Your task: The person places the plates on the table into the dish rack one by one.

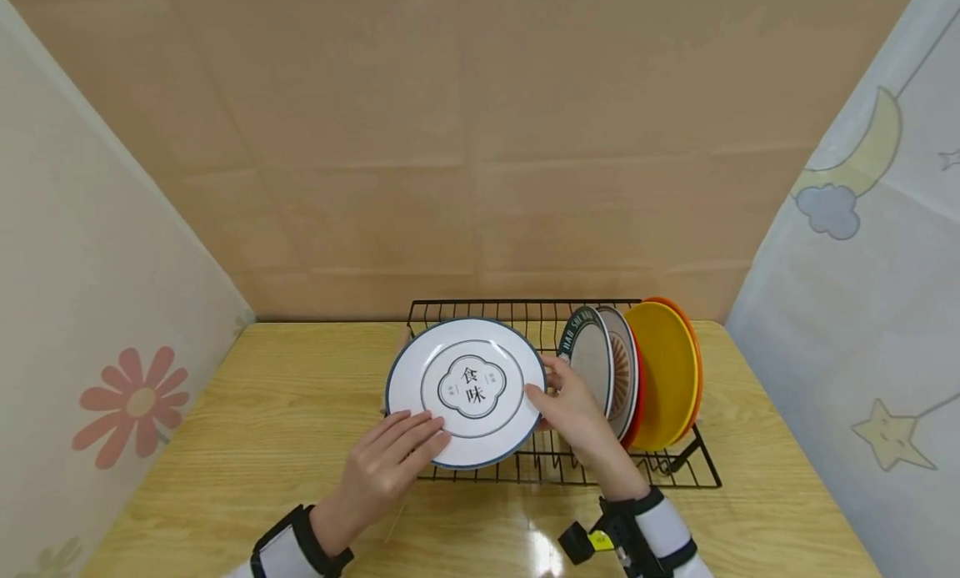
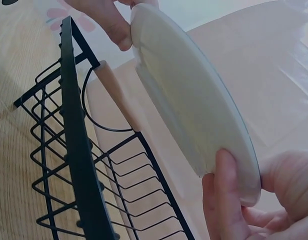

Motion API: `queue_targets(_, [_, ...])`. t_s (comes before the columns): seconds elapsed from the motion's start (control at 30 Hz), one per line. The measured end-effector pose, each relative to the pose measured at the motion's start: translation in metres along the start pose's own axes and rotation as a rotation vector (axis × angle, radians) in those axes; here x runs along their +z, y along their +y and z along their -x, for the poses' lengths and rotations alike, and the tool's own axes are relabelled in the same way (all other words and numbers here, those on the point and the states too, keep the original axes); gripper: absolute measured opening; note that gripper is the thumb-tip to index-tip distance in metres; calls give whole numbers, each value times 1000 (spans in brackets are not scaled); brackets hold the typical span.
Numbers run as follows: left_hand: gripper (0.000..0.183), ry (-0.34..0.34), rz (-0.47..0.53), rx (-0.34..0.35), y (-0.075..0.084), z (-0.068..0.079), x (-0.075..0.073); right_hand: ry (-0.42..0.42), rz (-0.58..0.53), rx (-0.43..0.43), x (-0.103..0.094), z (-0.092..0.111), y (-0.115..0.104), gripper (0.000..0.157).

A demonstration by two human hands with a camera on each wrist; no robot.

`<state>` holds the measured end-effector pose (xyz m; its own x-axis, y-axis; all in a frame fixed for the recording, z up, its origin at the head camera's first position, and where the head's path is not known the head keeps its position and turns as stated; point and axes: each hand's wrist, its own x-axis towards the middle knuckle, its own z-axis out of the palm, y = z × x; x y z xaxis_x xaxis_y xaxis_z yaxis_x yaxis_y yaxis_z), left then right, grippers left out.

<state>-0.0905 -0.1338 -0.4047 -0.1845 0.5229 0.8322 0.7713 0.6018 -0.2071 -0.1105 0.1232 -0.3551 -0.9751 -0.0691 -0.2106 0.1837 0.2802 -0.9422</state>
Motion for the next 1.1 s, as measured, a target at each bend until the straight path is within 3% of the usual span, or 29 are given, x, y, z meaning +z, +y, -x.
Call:
queue_targets(0.4, [31, -65, 8, -10, -6, 1, -1, 43, -24, -34, 2, 4, -1, 53])
queue_targets(0.8, [32, -73, -35, -34, -22, -1, -6, 95, -51, -70, 0, 11, -19, 59])
queue_targets(0.93, [28, -61, -35, -82, -30, 0, -7, 150, -30, -91, -5, 11, -21, 59])
queue_targets(1.1, [19, -113, 12, -207, -42, 4, -9, 183, -8, -122, -7, 12, -22, 58])
